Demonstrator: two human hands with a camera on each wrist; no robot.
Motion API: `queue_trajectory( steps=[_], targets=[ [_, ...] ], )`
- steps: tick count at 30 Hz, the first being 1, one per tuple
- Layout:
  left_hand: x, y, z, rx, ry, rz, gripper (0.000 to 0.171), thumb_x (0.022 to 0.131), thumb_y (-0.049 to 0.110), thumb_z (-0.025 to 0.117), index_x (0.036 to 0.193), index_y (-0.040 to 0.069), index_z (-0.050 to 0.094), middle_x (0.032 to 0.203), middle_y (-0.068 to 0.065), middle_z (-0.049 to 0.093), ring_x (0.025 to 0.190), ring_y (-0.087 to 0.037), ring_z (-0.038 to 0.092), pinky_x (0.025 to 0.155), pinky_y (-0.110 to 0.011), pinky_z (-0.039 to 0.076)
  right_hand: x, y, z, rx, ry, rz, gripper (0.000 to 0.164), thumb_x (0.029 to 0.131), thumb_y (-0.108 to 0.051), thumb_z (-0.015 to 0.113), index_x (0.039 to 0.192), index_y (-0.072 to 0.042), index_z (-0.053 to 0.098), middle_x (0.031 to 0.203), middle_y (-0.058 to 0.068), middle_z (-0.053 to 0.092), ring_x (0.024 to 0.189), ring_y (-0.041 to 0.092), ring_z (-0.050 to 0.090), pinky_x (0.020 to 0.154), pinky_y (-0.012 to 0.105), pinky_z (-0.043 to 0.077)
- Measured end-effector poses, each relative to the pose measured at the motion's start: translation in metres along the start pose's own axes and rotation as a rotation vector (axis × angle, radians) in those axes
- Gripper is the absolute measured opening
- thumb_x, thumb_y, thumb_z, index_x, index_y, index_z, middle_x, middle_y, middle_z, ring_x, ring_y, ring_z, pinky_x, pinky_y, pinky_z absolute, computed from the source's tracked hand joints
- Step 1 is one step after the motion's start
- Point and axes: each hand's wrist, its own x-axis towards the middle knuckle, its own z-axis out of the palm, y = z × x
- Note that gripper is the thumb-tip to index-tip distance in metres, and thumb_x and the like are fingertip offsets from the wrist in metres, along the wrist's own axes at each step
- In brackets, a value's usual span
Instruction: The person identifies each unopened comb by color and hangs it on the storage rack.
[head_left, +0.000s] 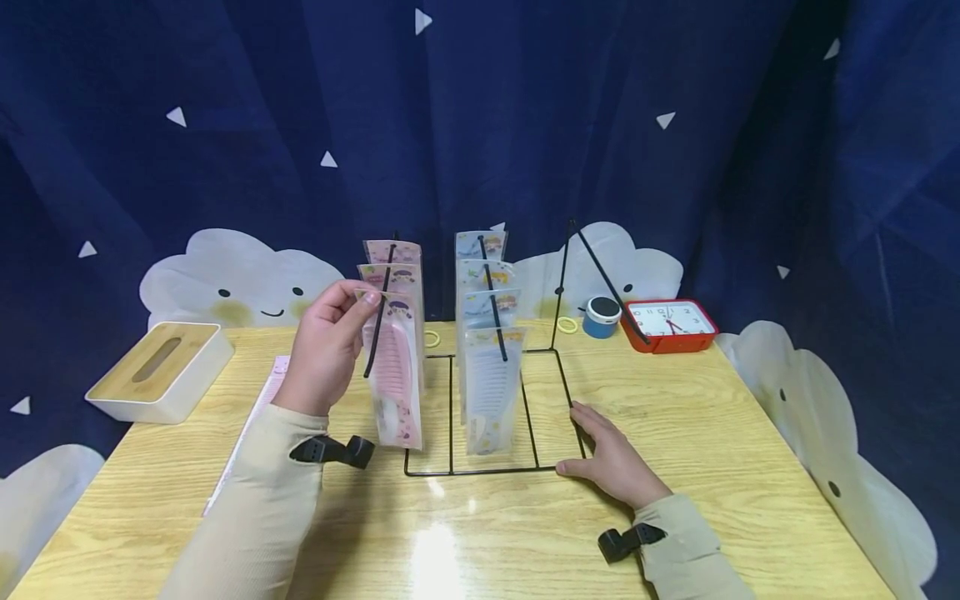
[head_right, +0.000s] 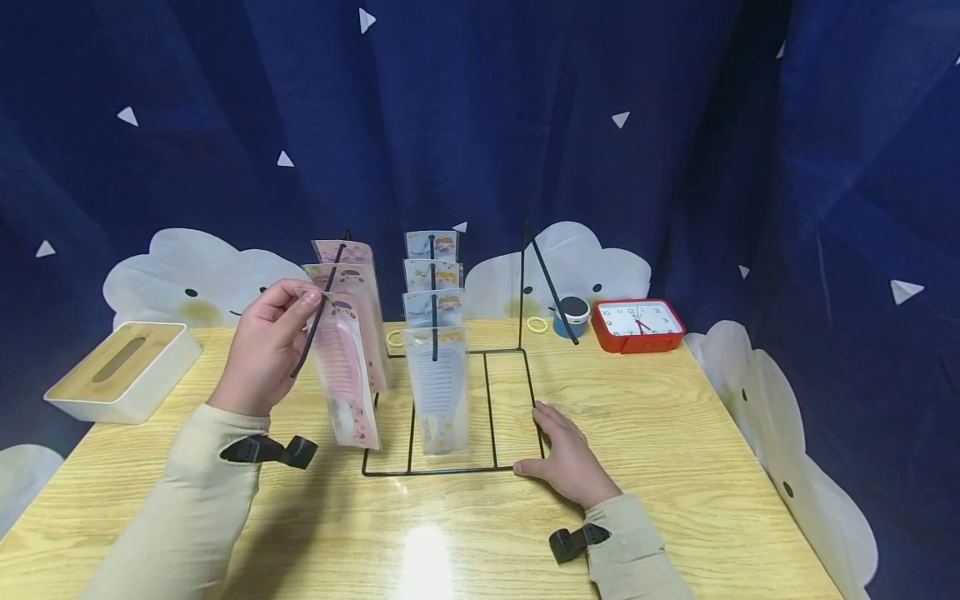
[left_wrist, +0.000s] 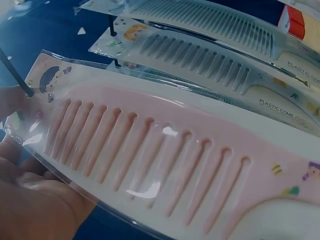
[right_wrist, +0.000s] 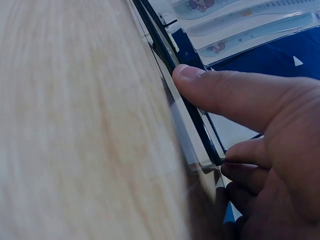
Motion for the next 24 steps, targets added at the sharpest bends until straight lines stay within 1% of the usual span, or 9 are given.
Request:
queue_trajectory(
  steps=[4,7,11,13,15,18,24],
  targets=[
    [0.0,-0.001,-0.001,-0.001,0.012,0.005,0.011,0.099,0.009,0.062,0.096,0.017,0.068,0.074,0.004,0.049,0.061,-0.009,0.036,0.053,-0.019,0.03,0.0,0.001,0.001,-0.004,-0.003,-0.002,0.098,0.079,-0.03,0.087,0.154,0.002,0.033,0.164,0.016,0.025,0.15,0.04,0.019,0.116,0.06,0.023],
    [0.0,-0.003,-0.006,-0.006,0.02,0.007,0.011,0.099,0.009,0.064,0.097,0.019,0.069,0.086,0.004,0.06,0.073,-0.009,0.047,0.063,-0.02,0.04,0.0,0.001,0.001,-0.004,-0.003,-0.001,0.098,0.079,-0.031,0.087,0.154,0.002,0.033,0.164,0.016,0.025,0.15,0.04,0.019,0.116,0.06,0.024],
    [-0.001,-0.01,-0.02,-0.004,0.029,-0.001,0.005,0.099,0.012,0.063,0.1,0.015,0.068,0.098,0.002,0.064,0.089,-0.011,0.058,0.074,-0.024,0.049,0.001,0.001,0.0,-0.004,-0.003,0.002,0.098,0.079,-0.031,0.087,0.154,0.002,0.033,0.164,0.016,0.025,0.15,0.04,0.018,0.116,0.06,0.023],
    [-0.001,-0.015,-0.028,0.005,0.05,-0.003,0.005,0.1,0.013,0.063,0.101,0.013,0.067,0.099,0.001,0.065,0.091,-0.013,0.06,0.076,-0.024,0.05,0.001,0.0,-0.001,-0.005,-0.003,0.004,0.098,0.078,-0.031,0.087,0.154,0.002,0.033,0.164,0.016,0.025,0.15,0.04,0.018,0.116,0.06,0.023],
    [-0.001,-0.021,-0.037,0.035,0.089,0.0,0.005,0.1,0.013,0.063,0.099,0.012,0.067,0.098,0.001,0.067,0.09,-0.013,0.062,0.076,-0.024,0.05,0.001,0.0,-0.001,-0.007,-0.002,0.008,0.098,0.079,-0.031,0.087,0.154,0.001,0.033,0.164,0.016,0.025,0.15,0.04,0.018,0.116,0.06,0.023],
    [-0.001,-0.035,-0.052,0.056,0.158,-0.002,0.006,0.1,0.012,0.062,0.097,0.01,0.066,0.095,0.001,0.068,0.087,-0.014,0.064,0.075,-0.023,0.05,0.001,0.0,-0.001,-0.013,-0.002,0.01,0.098,0.079,-0.032,0.086,0.154,0.001,0.033,0.164,0.016,0.025,0.15,0.04,0.018,0.116,0.061,0.022],
    [0.0,-0.065,-0.094,0.052,0.329,-0.032,0.006,0.099,0.009,0.063,0.099,0.004,0.065,0.095,-0.002,0.069,0.09,-0.013,0.067,0.079,-0.021,0.052,0.001,0.0,-0.001,-0.023,-0.001,0.01,0.098,0.079,-0.032,0.086,0.154,0.001,0.034,0.163,0.016,0.026,0.15,0.04,0.019,0.115,0.061,0.023]
  ],
)
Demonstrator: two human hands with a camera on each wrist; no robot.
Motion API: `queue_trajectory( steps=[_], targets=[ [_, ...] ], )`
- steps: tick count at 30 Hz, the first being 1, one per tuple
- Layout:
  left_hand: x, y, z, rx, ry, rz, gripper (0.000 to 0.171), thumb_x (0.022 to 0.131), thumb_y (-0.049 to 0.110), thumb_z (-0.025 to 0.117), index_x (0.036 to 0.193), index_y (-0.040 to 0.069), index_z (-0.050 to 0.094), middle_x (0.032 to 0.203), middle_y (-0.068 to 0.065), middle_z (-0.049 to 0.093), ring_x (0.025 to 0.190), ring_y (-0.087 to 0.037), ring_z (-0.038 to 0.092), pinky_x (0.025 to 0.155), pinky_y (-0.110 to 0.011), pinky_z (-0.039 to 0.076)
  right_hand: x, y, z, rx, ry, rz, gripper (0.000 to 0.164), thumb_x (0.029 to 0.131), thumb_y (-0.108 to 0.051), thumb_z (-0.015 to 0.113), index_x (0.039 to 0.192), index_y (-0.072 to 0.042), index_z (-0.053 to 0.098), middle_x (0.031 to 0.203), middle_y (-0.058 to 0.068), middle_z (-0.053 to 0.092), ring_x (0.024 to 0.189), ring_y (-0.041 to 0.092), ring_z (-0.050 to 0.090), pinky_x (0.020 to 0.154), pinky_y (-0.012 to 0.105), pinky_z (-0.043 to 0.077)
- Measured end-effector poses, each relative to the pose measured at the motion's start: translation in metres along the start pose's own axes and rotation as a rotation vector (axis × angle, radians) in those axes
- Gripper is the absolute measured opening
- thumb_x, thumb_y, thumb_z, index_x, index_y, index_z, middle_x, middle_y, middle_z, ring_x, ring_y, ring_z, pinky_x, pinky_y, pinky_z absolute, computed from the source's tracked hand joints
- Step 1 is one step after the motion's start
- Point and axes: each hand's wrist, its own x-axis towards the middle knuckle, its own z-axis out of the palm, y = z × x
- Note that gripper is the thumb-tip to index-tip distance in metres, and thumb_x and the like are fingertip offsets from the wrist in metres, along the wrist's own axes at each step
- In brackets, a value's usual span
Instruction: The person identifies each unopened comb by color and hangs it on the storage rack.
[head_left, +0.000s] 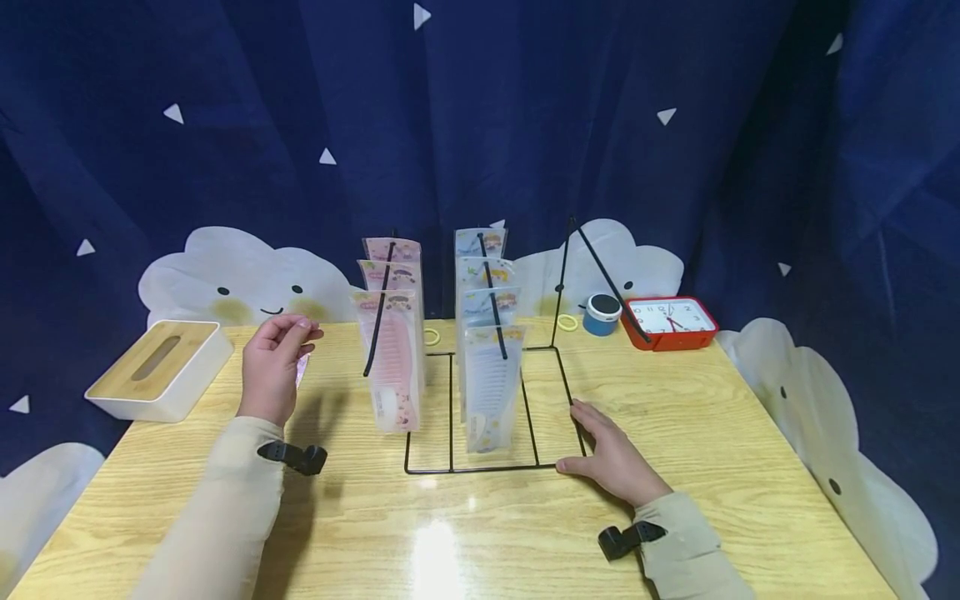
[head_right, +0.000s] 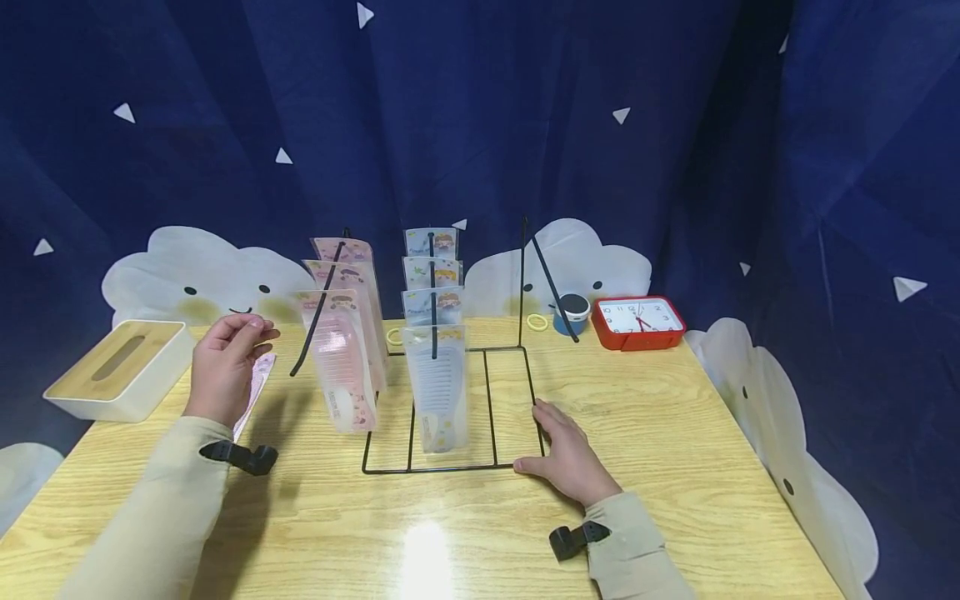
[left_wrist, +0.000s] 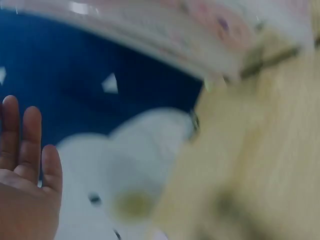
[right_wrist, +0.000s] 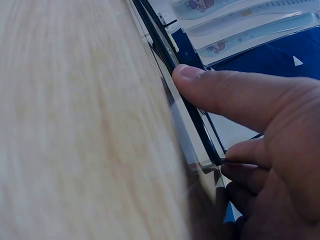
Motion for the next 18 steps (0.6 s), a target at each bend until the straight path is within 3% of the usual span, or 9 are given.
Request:
queue_trajectory(
  steps=[7,10,11,15,18],
  targets=[
    [0.008,-0.034,-0.037,0.172,0.182,-0.068,0.011,0.097,0.011,0.066,0.102,0.001,0.067,0.096,0.003,0.069,0.093,-0.009,0.064,0.08,-0.017,0.048,0.001,0.002,0.0,0.0,0.009,-0.014,0.098,0.079,-0.032,0.086,0.154,0.001,0.034,0.163,0.016,0.026,0.149,0.04,0.02,0.115,0.061,0.024],
    [0.008,-0.046,-0.049,0.264,0.223,-0.137,0.017,0.098,0.014,0.065,0.108,0.0,0.066,0.104,0.002,0.069,0.097,-0.006,0.06,0.084,-0.017,0.047,0.001,0.003,0.0,0.004,0.005,-0.015,0.098,0.079,-0.032,0.087,0.154,0.001,0.034,0.163,0.016,0.026,0.15,0.04,0.02,0.115,0.06,0.024],
    [0.007,-0.049,-0.053,0.281,0.22,-0.173,0.022,0.098,0.015,0.064,0.112,-0.002,0.065,0.11,-0.001,0.068,0.1,-0.009,0.059,0.088,-0.019,0.047,0.001,0.003,0.0,0.003,0.004,-0.014,0.098,0.079,-0.032,0.087,0.154,0.001,0.034,0.163,0.016,0.026,0.149,0.04,0.02,0.115,0.06,0.024],
    [0.002,-0.059,-0.068,0.541,0.09,-0.324,0.044,0.103,0.025,0.055,0.139,0.0,0.053,0.142,-0.013,0.054,0.127,-0.022,0.051,0.105,-0.033,0.042,0.0,0.004,0.001,0.003,0.003,-0.011,0.098,0.079,-0.032,0.086,0.154,0.001,0.034,0.163,0.017,0.026,0.149,0.041,0.02,0.115,0.06,0.024],
    [0.0,-0.062,-0.077,0.725,-0.04,-0.364,0.058,0.104,0.027,0.051,0.153,0.002,0.036,0.157,-0.023,0.035,0.142,-0.038,0.036,0.114,-0.049,0.033,0.001,0.004,0.001,0.004,0.004,-0.013,0.097,0.079,-0.032,0.086,0.154,0.001,0.034,0.163,0.017,0.026,0.149,0.041,0.02,0.115,0.061,0.024]
  ],
)
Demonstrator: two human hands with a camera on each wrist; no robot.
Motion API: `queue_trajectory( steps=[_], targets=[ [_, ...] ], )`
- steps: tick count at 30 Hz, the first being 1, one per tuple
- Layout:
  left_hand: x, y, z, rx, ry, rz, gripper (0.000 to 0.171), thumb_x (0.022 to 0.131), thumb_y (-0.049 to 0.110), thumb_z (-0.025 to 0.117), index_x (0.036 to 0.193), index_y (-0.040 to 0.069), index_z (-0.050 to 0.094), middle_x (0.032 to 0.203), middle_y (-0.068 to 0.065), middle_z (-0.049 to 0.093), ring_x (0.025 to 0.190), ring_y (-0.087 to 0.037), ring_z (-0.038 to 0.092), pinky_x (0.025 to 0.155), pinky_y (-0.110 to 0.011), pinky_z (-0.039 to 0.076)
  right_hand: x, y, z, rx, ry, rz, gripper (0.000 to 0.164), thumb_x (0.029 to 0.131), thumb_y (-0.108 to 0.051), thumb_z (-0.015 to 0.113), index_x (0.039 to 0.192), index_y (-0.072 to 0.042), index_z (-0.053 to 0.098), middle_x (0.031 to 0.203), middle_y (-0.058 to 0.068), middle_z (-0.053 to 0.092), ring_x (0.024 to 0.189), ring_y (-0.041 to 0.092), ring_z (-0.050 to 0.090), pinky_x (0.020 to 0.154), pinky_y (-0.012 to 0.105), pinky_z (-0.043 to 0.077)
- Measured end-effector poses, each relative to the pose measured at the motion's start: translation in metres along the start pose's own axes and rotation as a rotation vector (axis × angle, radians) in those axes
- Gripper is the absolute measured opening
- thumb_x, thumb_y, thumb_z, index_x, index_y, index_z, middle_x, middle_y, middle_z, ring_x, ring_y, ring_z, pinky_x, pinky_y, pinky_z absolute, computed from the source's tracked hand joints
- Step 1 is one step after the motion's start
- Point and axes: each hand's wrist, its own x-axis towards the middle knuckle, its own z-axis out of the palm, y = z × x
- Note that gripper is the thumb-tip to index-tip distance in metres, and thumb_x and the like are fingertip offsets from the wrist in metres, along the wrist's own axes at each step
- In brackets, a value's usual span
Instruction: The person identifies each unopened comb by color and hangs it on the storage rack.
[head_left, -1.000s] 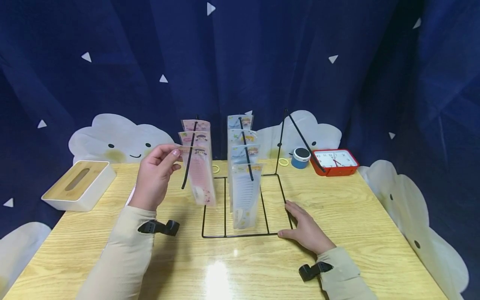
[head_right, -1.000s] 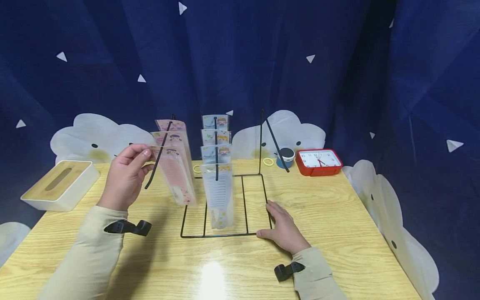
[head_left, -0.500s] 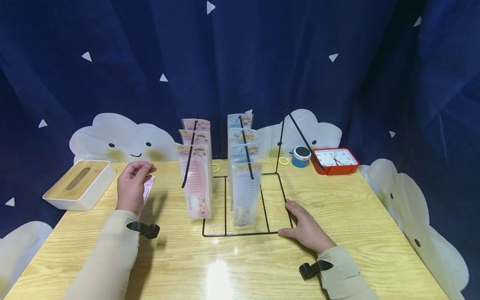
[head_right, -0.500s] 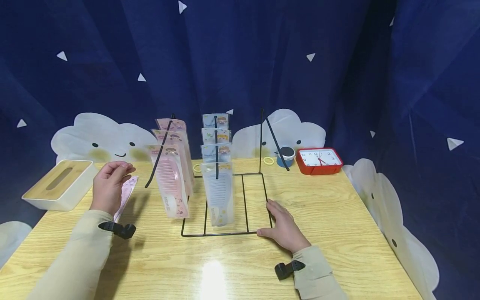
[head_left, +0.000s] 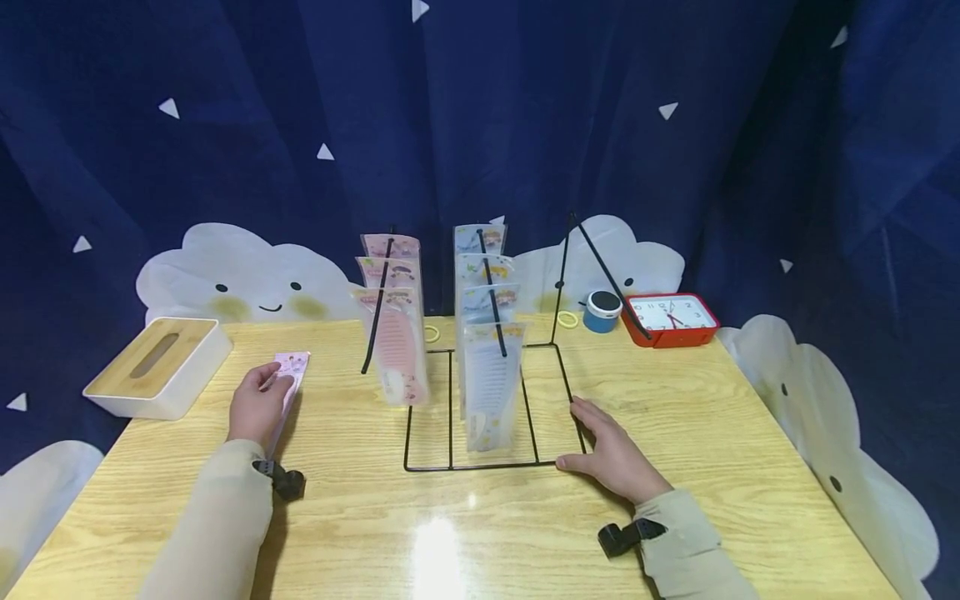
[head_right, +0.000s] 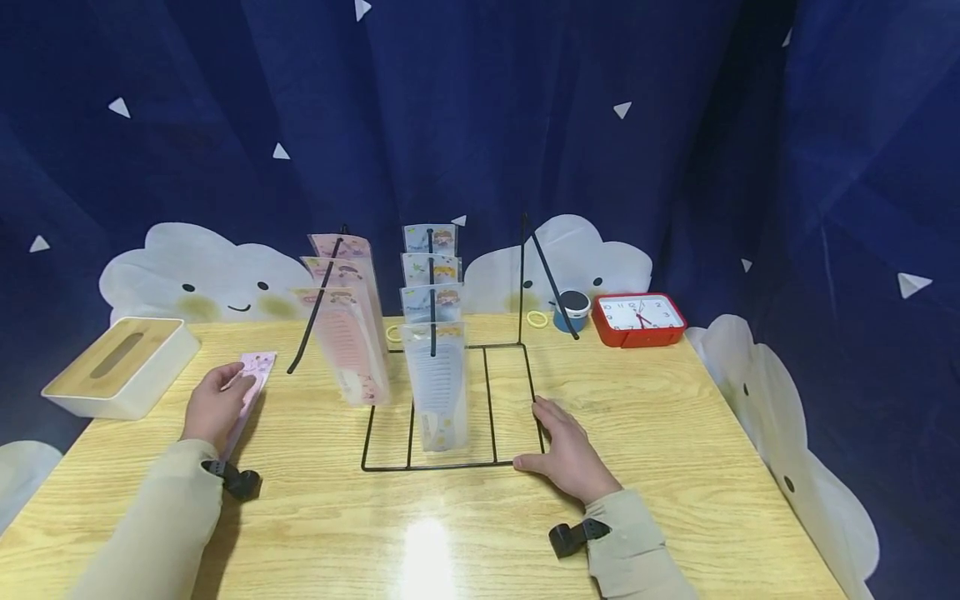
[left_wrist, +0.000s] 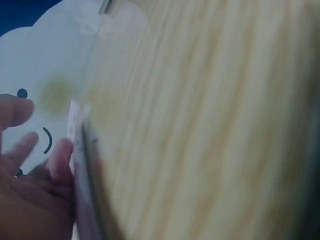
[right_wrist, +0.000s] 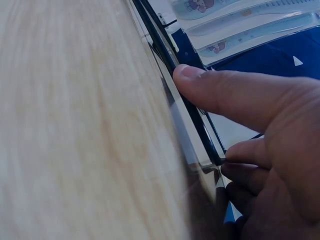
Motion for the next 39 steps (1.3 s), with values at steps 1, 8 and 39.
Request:
queue_trajectory(
  steps=[1,8,39],
  targets=[
    [0.001,-0.001,-0.001,0.048,-0.022,0.003,0.062,0.103,0.027,0.052,0.156,0.002,0.031,0.159,-0.025,0.03,0.144,-0.042,0.032,0.115,-0.053,0.03,0.0,0.0,0.0,0.0,0.001,-0.002,0.097,0.079,-0.032,0.086,0.154,0.001,0.034,0.163,0.017,0.026,0.149,0.041,0.02,0.115,0.061,0.024],
    [0.006,-0.005,-0.007,0.405,-0.209,0.024,0.092,0.096,0.03,0.063,0.159,0.0,0.004,0.159,-0.034,0.017,0.142,-0.055,0.022,0.112,-0.064,0.025,0.0,0.0,0.0,0.006,-0.001,-0.012,0.097,0.079,-0.032,0.086,0.154,0.002,0.034,0.163,0.016,0.026,0.15,0.04,0.019,0.115,0.06,0.024],
    [-0.051,0.017,-0.004,0.296,-0.345,0.32,0.018,0.101,0.019,0.061,0.106,0.003,0.054,0.103,-0.016,0.06,0.094,-0.029,0.057,0.074,-0.036,0.046,0.0,0.0,0.0,0.032,-0.003,-0.003,0.097,0.079,-0.031,0.087,0.154,0.002,0.034,0.163,0.016,0.025,0.15,0.04,0.019,0.116,0.06,0.024]
  ],
)
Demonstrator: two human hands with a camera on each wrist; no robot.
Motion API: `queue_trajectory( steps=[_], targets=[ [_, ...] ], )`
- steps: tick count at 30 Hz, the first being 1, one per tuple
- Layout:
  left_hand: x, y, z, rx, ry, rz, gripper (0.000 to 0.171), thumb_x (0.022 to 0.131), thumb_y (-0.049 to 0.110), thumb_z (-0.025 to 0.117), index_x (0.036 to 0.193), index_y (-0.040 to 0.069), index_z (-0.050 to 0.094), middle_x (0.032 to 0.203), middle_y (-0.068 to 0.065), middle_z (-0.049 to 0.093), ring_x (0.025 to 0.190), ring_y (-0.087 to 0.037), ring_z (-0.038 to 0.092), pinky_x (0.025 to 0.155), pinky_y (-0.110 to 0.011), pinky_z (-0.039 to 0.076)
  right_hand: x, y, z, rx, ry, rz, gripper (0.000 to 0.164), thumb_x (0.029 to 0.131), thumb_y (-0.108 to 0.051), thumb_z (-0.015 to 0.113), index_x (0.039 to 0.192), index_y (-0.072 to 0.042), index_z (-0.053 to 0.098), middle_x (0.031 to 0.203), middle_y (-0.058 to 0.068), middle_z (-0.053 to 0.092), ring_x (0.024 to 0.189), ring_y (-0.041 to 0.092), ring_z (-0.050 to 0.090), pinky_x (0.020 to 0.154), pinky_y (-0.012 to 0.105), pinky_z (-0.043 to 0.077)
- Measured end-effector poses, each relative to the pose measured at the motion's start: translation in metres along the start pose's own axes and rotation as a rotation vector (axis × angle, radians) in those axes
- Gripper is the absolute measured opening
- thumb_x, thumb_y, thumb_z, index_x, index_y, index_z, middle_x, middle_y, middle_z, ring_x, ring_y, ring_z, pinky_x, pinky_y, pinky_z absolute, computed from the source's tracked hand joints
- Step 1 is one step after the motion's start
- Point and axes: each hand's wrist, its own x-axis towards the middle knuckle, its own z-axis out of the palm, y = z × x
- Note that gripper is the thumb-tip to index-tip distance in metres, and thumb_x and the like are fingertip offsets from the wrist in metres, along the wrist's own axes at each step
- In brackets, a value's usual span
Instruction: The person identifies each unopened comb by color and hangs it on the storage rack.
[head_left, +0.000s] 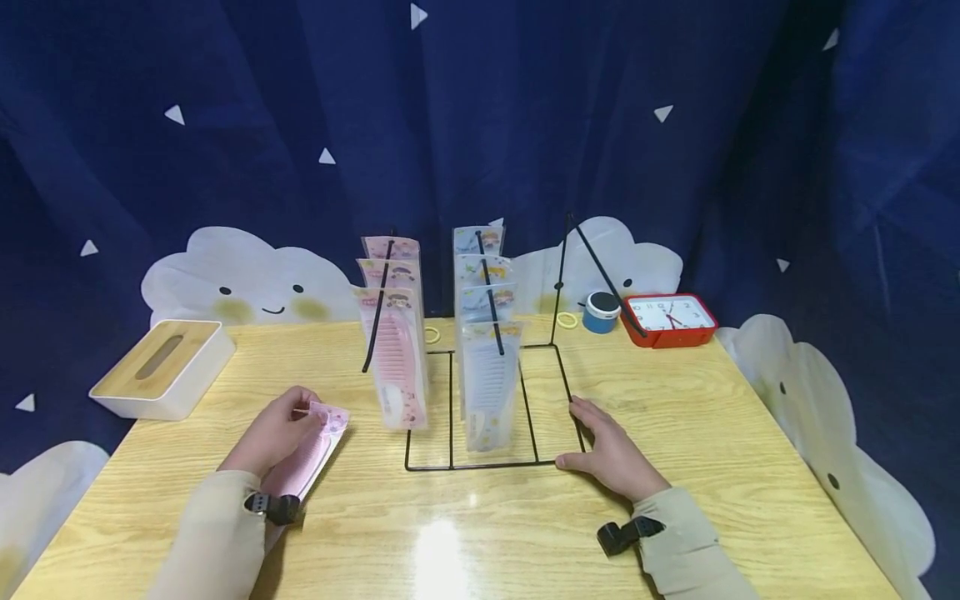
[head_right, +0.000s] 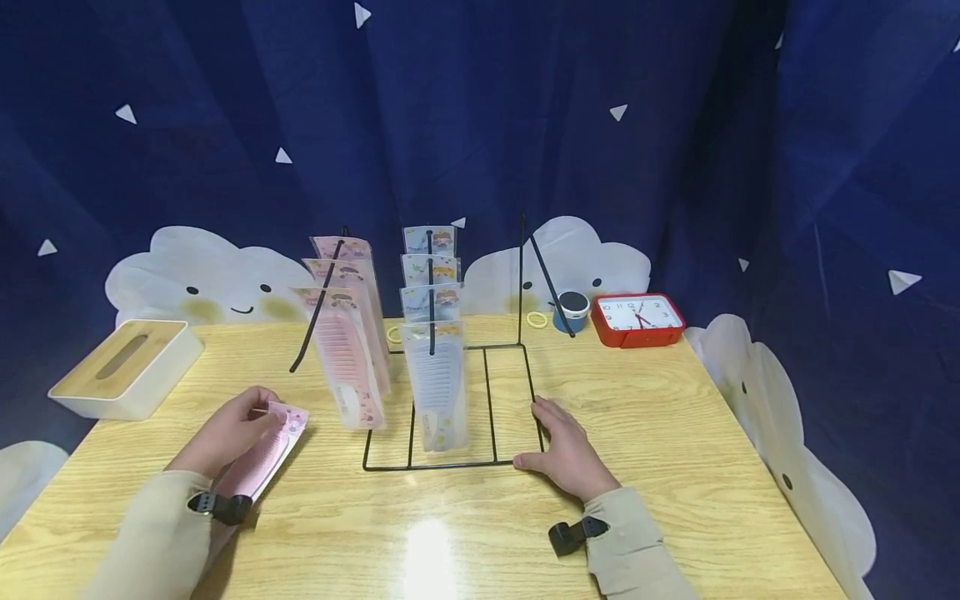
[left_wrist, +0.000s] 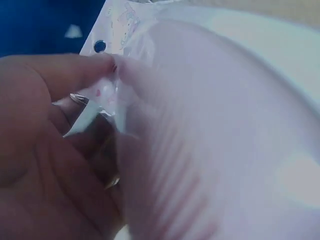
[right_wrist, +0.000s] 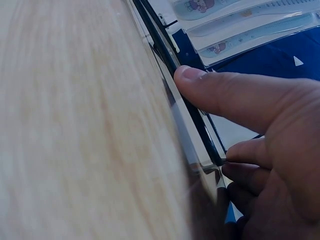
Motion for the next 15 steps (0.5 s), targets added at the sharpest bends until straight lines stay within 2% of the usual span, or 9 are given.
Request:
queue_trajectory(
  steps=[2,5,8,15],
  targets=[
    [-0.006,0.008,0.0,-0.113,0.01,0.016,0.022,0.101,0.022,0.062,0.108,0.003,0.055,0.1,-0.013,0.06,0.089,-0.022,0.057,0.069,-0.03,0.046,0.0,0.0,0.0,-0.001,0.001,0.001,0.098,0.079,-0.031,0.087,0.154,0.002,0.034,0.163,0.016,0.025,0.15,0.04,0.019,0.116,0.059,0.023],
    [-0.013,0.024,-0.003,-0.275,-0.009,0.08,0.022,0.1,0.019,0.063,0.108,0.0,0.054,0.088,-0.007,0.056,0.075,-0.013,0.051,0.058,-0.024,0.044,0.0,0.0,0.0,-0.011,0.008,-0.001,0.097,0.079,-0.031,0.087,0.154,0.002,0.034,0.163,0.017,0.026,0.15,0.04,0.019,0.116,0.06,0.023],
    [-0.021,0.042,-0.004,-0.339,-0.009,0.157,0.021,0.099,0.015,0.064,0.109,0.0,0.055,0.086,-0.001,0.058,0.073,-0.006,0.053,0.058,-0.021,0.046,-0.001,-0.001,-0.001,-0.021,0.015,-0.002,0.096,0.079,-0.03,0.087,0.153,0.002,0.035,0.163,0.017,0.026,0.149,0.041,0.02,0.116,0.06,0.023],
    [-0.044,0.081,-0.004,-0.413,0.059,0.271,0.016,0.099,0.008,0.063,0.109,-0.004,0.06,0.086,0.0,0.066,0.075,-0.009,0.062,0.063,-0.024,0.052,-0.001,-0.001,-0.001,-0.026,0.008,-0.009,0.097,0.079,-0.032,0.086,0.153,0.002,0.035,0.163,0.018,0.026,0.149,0.042,0.02,0.115,0.061,0.023]
  ],
)
